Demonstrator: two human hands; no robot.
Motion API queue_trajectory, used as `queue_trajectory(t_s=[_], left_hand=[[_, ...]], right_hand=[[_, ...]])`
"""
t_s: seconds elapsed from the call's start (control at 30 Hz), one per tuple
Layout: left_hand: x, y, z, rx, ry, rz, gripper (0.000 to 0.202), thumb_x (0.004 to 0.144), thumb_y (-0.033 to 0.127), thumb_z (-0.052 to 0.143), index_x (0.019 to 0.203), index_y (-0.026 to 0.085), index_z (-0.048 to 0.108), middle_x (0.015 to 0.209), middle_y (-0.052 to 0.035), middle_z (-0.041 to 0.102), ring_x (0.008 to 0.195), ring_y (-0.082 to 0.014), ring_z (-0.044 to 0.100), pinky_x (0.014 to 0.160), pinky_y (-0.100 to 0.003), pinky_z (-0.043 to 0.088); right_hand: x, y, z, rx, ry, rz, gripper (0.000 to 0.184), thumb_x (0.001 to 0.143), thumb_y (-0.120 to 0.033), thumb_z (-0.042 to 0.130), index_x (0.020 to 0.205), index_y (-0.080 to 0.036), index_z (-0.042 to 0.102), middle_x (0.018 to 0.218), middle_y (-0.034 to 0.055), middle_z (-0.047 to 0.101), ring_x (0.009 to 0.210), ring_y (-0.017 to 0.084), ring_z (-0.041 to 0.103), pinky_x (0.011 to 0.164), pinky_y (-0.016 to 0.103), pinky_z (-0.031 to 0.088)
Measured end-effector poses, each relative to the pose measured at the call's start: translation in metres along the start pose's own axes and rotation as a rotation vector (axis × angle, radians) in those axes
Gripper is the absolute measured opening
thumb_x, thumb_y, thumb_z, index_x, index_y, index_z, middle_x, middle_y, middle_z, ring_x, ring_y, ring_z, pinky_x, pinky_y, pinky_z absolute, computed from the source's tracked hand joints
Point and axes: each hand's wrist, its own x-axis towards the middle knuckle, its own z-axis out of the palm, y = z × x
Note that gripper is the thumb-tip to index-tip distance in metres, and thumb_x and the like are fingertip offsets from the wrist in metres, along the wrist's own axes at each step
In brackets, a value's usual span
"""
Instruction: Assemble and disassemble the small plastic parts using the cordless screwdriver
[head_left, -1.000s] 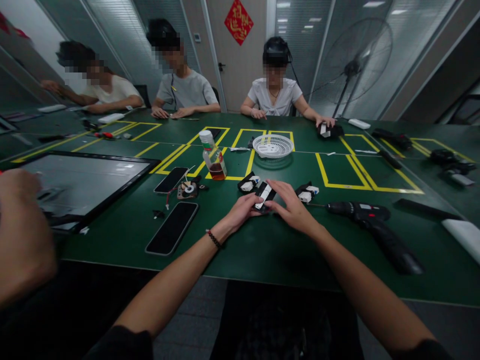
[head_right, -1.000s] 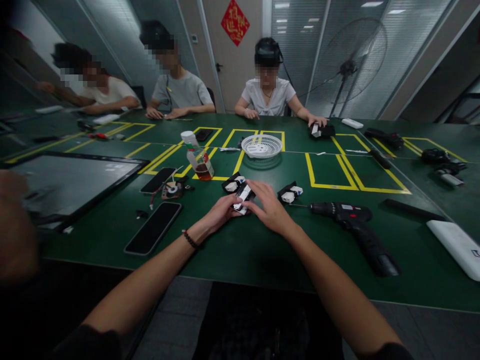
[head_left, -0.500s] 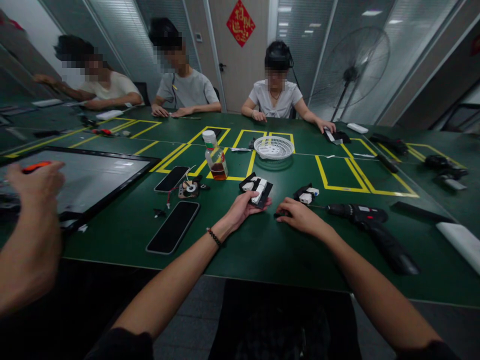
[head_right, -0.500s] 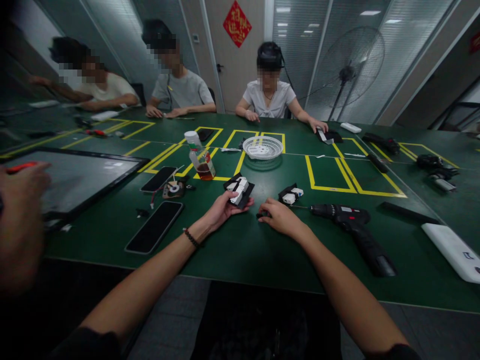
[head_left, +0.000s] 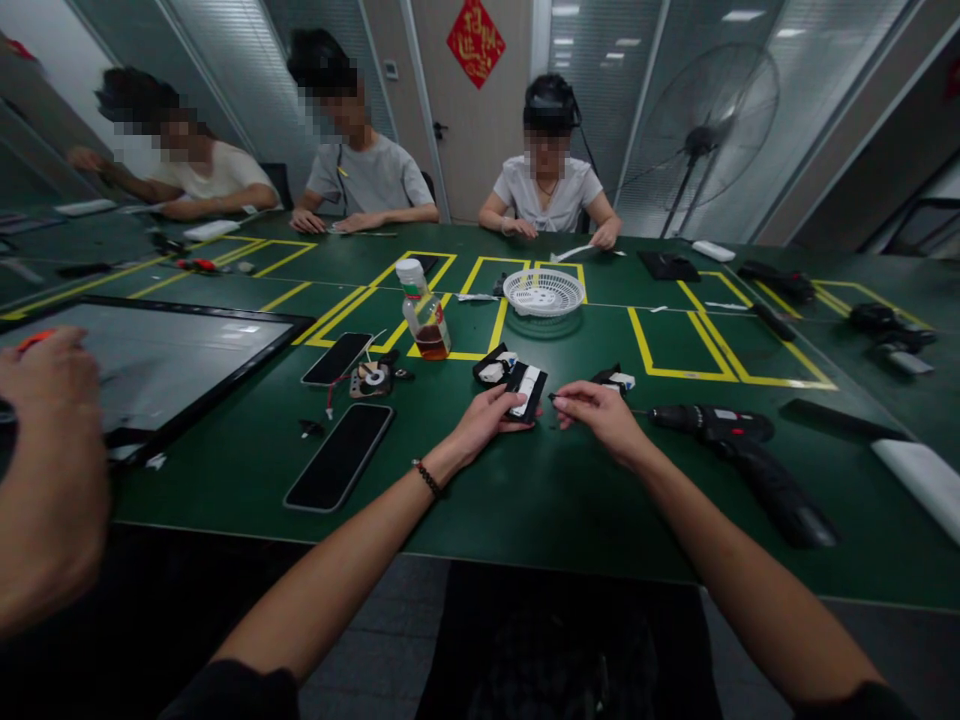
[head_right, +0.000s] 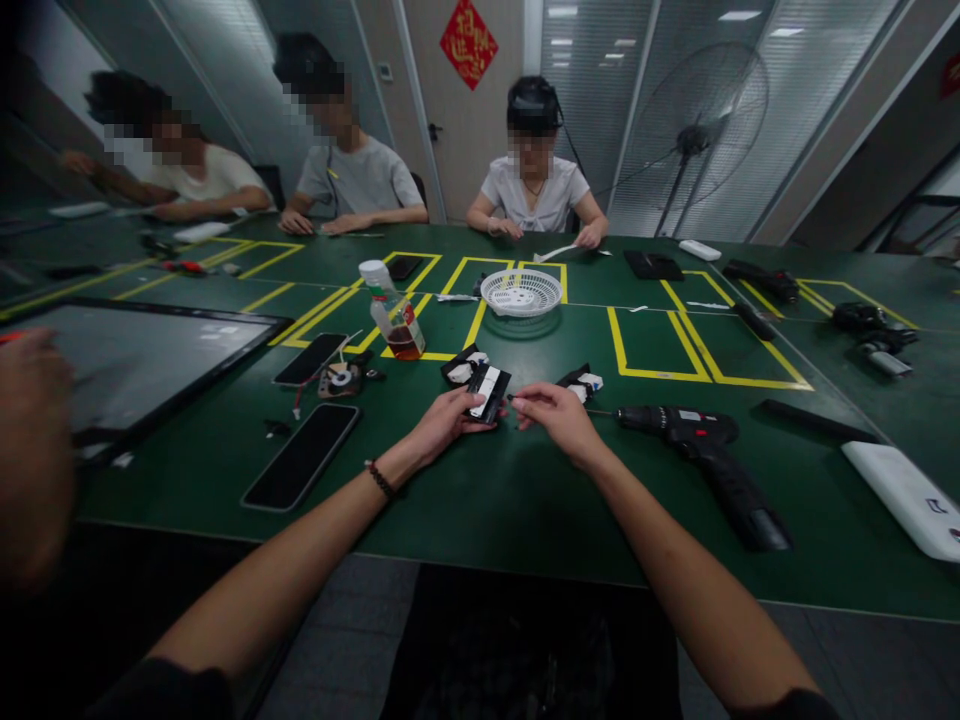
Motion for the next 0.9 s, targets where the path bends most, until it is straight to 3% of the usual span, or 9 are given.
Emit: queue_trajectory(t_s=[0.1, 0.23, 0.63, 0.9], left_hand=[[0.002, -0.004, 0.001, 0.056, 0.021, 0.007, 0.042, 0.081, 0.031, 0.073, 0.118, 0.015, 0.064, 0.117, -0.0137, 0.068, 0.098, -0.0242, 0.069, 0.087, -0.042, 0.059], [0.003, -0.007, 0.002, 0.101, 0.027, 0.012, 0.042, 0.079, 0.031, 0.075, 0.117, 0.017, 0.065, 0.116, -0.0121, 0.067, 0.099, -0.0235, 0.068, 0.085, -0.04, 0.06], [0.0, -0.008, 0.007, 0.252, 0.01, 0.061, 0.055, 0.078, 0.036, 0.077, 0.125, 0.016, 0.058, 0.122, -0.0134, 0.064, 0.1, -0.0221, 0.067, 0.082, -0.04, 0.061], [-0.002, -0.007, 0.008, 0.303, 0.017, 0.08, 0.059, 0.076, 0.037, 0.079, 0.126, 0.015, 0.057, 0.122, -0.0148, 0.065, 0.101, -0.0241, 0.067, 0.081, -0.041, 0.061]], right_hand=[[0.001, 0.005, 0.005, 0.225, 0.048, 0.077, 0.028, 0.08, -0.037, 0.075, 0.101, -0.019, 0.07, 0.089, 0.0036, 0.074, 0.078, 0.018, 0.071, 0.083, 0.04, 0.057], [0.001, 0.007, 0.01, 0.35, 0.077, 0.101, 0.029, 0.078, -0.032, 0.078, 0.102, -0.019, 0.069, 0.091, 0.0044, 0.075, 0.082, 0.018, 0.073, 0.091, 0.042, 0.057], [0.0, 0.005, 0.022, 0.324, 0.108, 0.085, 0.031, 0.071, -0.033, 0.083, 0.092, -0.018, 0.066, 0.083, 0.0018, 0.072, 0.074, 0.017, 0.073, 0.08, 0.036, 0.061], [0.001, 0.011, 0.019, 0.282, 0.124, 0.122, 0.027, 0.072, -0.034, 0.082, 0.088, -0.018, 0.066, 0.079, 0.0039, 0.074, 0.073, 0.019, 0.073, 0.079, 0.037, 0.06]])
